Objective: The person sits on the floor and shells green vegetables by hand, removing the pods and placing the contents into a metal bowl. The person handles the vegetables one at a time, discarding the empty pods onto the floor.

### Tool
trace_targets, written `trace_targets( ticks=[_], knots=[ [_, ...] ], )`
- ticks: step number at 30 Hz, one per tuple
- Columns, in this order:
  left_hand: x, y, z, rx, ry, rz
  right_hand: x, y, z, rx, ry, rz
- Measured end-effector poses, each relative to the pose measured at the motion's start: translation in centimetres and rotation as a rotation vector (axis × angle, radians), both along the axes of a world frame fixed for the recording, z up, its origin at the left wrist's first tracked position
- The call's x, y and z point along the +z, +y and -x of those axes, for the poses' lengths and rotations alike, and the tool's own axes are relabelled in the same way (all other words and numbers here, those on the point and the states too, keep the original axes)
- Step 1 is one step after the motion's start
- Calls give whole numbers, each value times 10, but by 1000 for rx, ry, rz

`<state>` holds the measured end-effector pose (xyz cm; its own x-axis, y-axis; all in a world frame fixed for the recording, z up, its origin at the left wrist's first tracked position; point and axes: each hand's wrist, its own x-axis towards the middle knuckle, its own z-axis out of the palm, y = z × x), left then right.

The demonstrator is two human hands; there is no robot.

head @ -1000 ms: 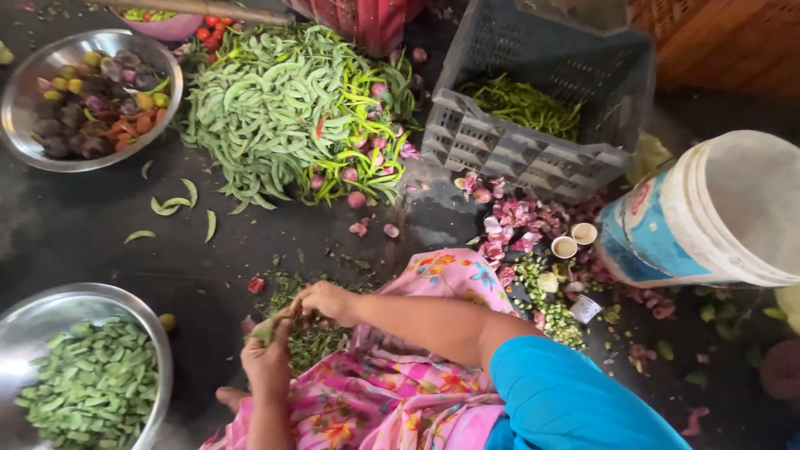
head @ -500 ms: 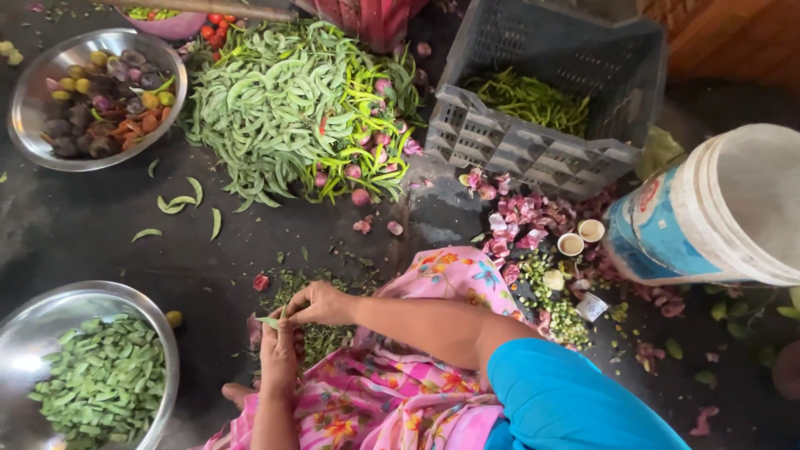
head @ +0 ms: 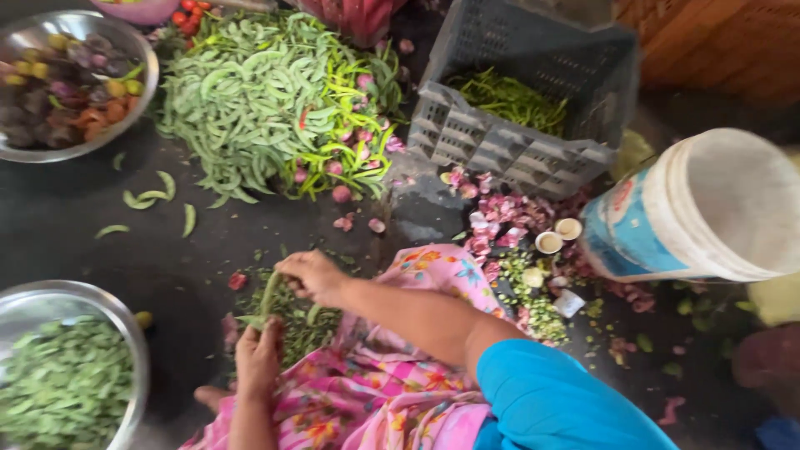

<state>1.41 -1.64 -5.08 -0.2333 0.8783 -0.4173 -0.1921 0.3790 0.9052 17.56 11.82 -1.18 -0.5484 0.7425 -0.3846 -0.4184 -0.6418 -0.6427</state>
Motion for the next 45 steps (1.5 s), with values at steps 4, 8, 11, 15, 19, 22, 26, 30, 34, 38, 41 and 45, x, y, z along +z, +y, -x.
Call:
trace_targets(
  ticks=[4,8,11,15,19,22,26,30,34,38,41,45],
  knots=[
    [26,0,3,53,-72,25,4,12,-1,28,16,11],
    [34,1,4,188,-252,-60,1,7,-1,64,-19,64],
    [31,0,8,290,-362,-103,-4,4,-3,99,-91,11],
    [24,-2,11,232,-152,-96,-6,4,-5,128,-218,-150],
    [19,-4,14,166,-48,-35,-4,0,-4,148,-635,-647],
    [18,-5,17,164,-292,-55,-4,-4,-4,96,-732,-770],
    [20,-4,13,106,15,124,-10,-4,-6,27,-813,-871],
    [25,-3,4,11,312,77,-15,-2,-6,83,-829,-829],
    [25,-3,4,18,245,93,-9,-9,-6,-15,-871,-1106],
    [19,-3,10,181,111,111,4,-29,-8,87,-822,-1523],
    [17,-4,13,184,125,122,8,-39,-7,201,-786,-1733],
    [15,-4,13,150,-46,96,5,-36,-7,256,-860,-1775]
  ],
)
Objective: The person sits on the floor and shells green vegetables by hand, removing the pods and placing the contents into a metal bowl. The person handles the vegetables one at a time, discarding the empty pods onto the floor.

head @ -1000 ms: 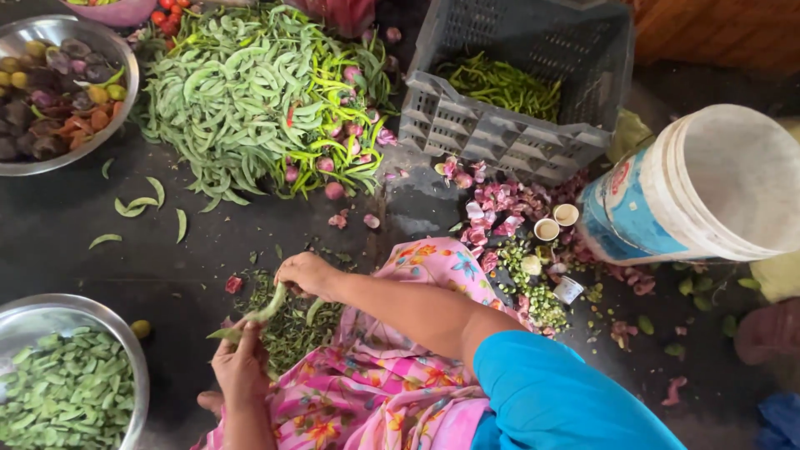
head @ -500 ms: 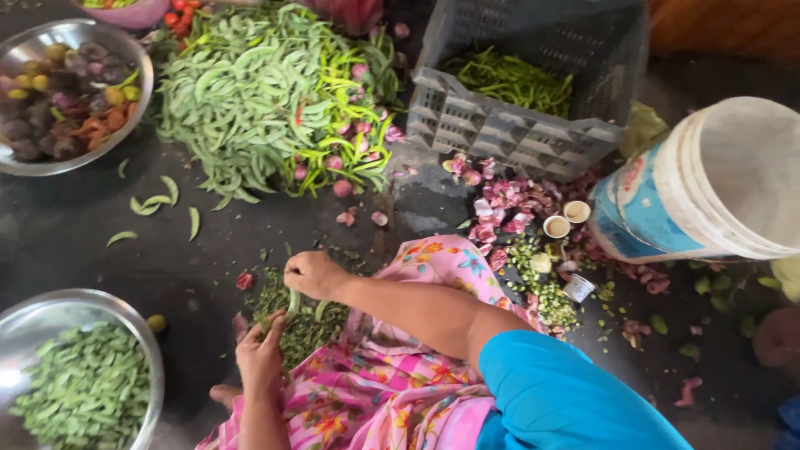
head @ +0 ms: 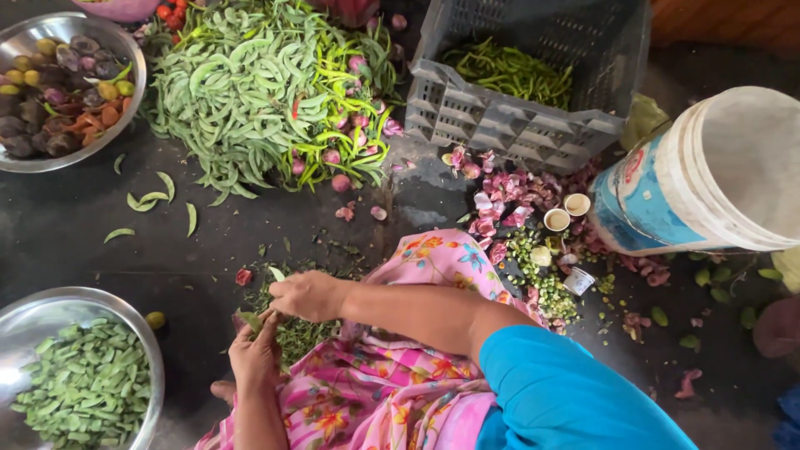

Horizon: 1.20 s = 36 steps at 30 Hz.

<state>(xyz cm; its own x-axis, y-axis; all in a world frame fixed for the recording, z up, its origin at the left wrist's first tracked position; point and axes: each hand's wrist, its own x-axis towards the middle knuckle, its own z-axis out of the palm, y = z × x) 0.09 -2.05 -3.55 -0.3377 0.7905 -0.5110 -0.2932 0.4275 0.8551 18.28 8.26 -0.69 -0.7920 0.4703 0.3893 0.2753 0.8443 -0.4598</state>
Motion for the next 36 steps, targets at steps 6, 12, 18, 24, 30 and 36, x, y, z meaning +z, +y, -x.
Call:
trace_targets(
  ticks=[6,12,18,24,30,36],
  knots=[
    [-10,1,2,-24,107,39,-3,8,-1,28,-48,-70],
    [-23,-1,8,5,0,58,6,0,0,37,-43,-134],
    [-28,-1,14,53,-123,7,11,-4,-2,62,153,29],
    [-29,-6,17,37,183,52,4,17,-2,-179,576,773],
    [-19,-7,26,392,114,-135,16,71,-28,-608,766,1060],
    [-10,-9,12,-12,597,24,17,49,-22,-358,252,938]
  ],
)
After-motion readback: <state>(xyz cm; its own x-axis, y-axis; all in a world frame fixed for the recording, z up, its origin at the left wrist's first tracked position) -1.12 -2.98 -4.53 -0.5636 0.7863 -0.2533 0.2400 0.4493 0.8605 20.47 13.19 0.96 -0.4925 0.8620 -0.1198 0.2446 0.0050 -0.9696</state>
